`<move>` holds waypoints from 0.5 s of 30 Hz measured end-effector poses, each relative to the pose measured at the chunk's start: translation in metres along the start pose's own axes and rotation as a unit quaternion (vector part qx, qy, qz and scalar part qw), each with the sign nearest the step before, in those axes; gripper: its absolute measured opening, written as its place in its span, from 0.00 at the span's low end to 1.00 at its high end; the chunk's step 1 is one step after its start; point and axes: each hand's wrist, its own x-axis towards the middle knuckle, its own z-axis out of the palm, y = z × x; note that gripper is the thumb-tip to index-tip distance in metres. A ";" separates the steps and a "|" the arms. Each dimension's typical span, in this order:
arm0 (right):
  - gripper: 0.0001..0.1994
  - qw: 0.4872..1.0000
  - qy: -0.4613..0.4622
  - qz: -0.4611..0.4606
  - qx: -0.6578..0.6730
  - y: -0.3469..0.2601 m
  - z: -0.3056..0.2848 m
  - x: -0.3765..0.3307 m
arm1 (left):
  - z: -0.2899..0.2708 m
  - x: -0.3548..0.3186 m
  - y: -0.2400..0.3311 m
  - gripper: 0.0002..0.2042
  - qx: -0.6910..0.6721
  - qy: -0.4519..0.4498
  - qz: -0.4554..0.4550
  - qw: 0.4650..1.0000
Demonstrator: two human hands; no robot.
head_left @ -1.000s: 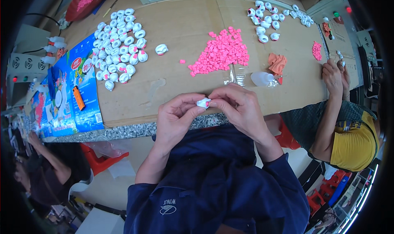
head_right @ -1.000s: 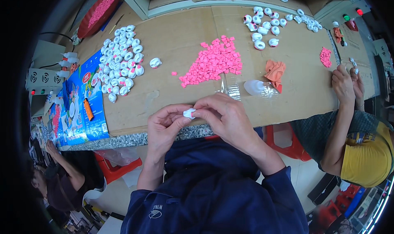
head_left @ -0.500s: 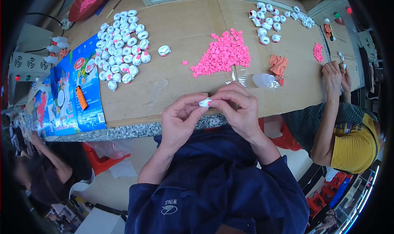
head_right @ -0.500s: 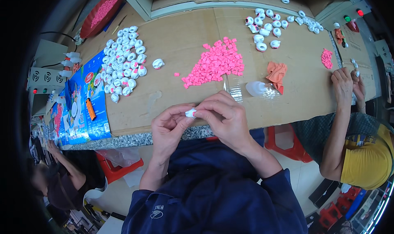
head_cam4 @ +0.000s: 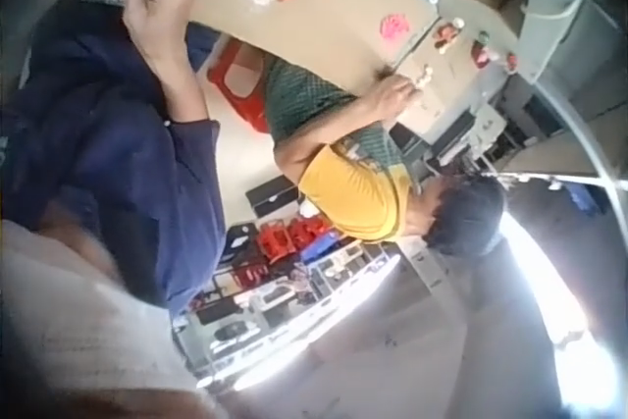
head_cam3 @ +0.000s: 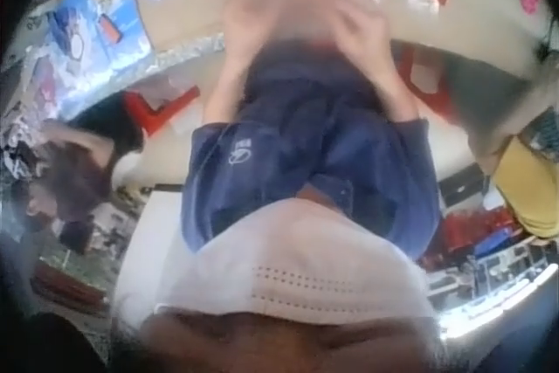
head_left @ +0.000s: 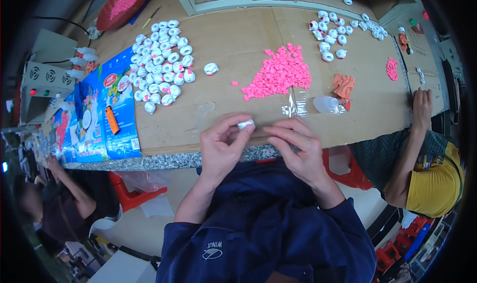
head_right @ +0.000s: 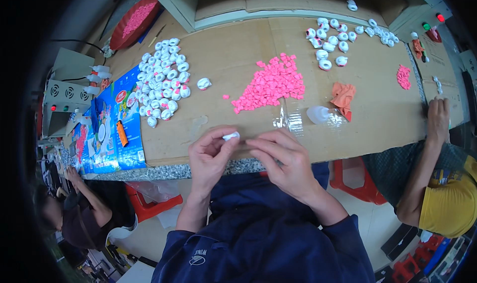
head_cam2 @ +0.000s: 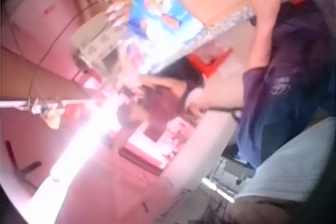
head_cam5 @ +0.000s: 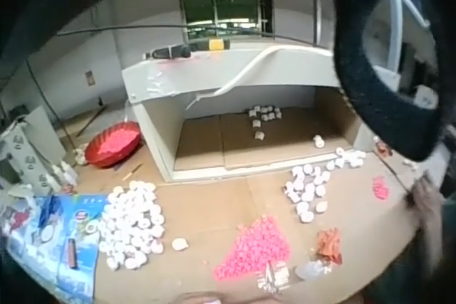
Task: Assembling small plastic components by applying glue and joining them together on a factory workbench.
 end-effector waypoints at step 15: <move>0.21 0.942 0.299 0.115 -0.096 0.045 -0.059 -0.026 | -0.036 0.066 0.012 0.13 0.605 0.073 0.305 0.732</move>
